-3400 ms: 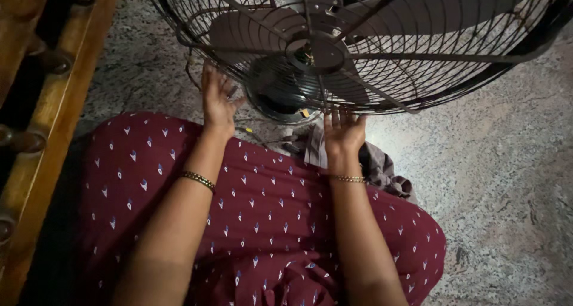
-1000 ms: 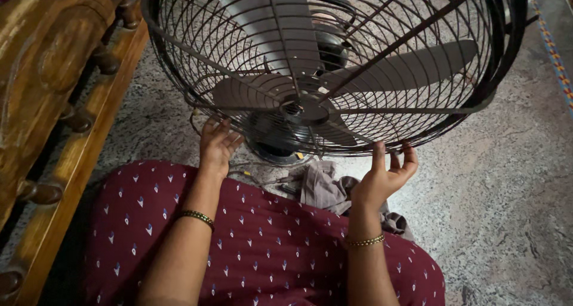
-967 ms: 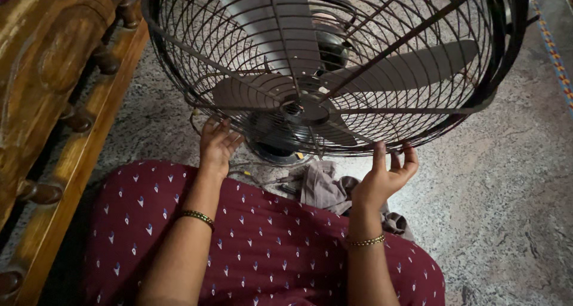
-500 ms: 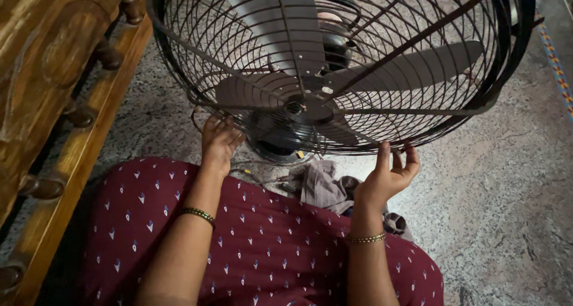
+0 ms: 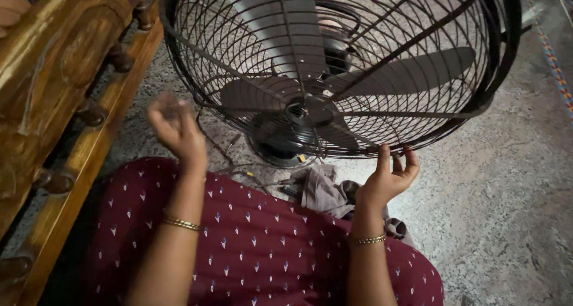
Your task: The person sits on the floor and adjusts the front grill of a standing fan, repeatedly aligning and securing it. They use a screwdriver to tighten a screw on the grill, then continue to reposition and check the alignment of the grill throughout the clip.
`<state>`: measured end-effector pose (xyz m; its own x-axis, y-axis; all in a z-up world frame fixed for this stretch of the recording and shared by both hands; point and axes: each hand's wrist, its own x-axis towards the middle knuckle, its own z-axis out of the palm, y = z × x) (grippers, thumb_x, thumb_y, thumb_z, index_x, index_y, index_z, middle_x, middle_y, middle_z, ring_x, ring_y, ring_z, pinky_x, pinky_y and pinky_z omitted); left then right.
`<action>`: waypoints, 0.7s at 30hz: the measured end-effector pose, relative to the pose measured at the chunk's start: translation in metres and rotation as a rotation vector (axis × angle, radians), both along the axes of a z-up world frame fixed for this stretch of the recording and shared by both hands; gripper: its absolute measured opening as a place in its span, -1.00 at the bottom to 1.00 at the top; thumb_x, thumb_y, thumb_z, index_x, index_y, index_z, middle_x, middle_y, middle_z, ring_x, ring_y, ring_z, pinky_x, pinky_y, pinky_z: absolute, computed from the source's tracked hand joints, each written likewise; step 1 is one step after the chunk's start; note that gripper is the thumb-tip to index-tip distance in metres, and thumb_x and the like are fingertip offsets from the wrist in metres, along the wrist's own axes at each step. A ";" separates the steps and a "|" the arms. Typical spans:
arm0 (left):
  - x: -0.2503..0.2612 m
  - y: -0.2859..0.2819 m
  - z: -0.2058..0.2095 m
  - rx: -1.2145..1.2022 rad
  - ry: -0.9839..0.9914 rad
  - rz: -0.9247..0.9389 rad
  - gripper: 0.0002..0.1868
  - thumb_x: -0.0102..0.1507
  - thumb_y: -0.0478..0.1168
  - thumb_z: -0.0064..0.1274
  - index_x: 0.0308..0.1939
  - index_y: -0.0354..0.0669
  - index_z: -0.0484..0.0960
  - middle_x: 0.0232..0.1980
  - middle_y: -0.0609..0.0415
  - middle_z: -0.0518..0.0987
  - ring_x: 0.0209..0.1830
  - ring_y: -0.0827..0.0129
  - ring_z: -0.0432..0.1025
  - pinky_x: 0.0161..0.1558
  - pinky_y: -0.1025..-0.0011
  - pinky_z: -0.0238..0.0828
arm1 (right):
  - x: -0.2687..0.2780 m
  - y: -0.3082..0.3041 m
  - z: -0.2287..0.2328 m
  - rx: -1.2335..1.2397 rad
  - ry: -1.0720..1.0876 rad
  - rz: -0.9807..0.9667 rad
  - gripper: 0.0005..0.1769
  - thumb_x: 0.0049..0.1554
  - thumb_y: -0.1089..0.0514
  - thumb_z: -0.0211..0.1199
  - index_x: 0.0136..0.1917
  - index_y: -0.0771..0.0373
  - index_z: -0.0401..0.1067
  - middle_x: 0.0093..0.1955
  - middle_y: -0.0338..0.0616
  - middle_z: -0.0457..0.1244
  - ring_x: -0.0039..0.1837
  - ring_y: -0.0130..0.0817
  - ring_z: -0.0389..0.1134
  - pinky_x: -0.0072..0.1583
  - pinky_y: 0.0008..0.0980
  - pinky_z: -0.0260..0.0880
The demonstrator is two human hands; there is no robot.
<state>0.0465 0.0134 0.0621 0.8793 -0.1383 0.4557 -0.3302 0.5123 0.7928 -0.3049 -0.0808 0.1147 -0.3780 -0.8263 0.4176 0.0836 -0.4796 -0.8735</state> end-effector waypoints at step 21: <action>0.106 -0.042 0.195 0.013 -0.381 -0.364 -0.56 0.47 -0.43 0.31 -0.43 -0.25 0.42 -0.39 0.28 0.42 -0.41 0.57 0.25 -0.25 0.46 0.14 | 0.006 0.000 0.008 0.029 -0.028 -0.005 -0.48 0.18 0.36 0.38 0.33 0.34 0.22 0.32 -0.04 0.16 0.26 -0.32 0.26 0.24 -0.42 0.51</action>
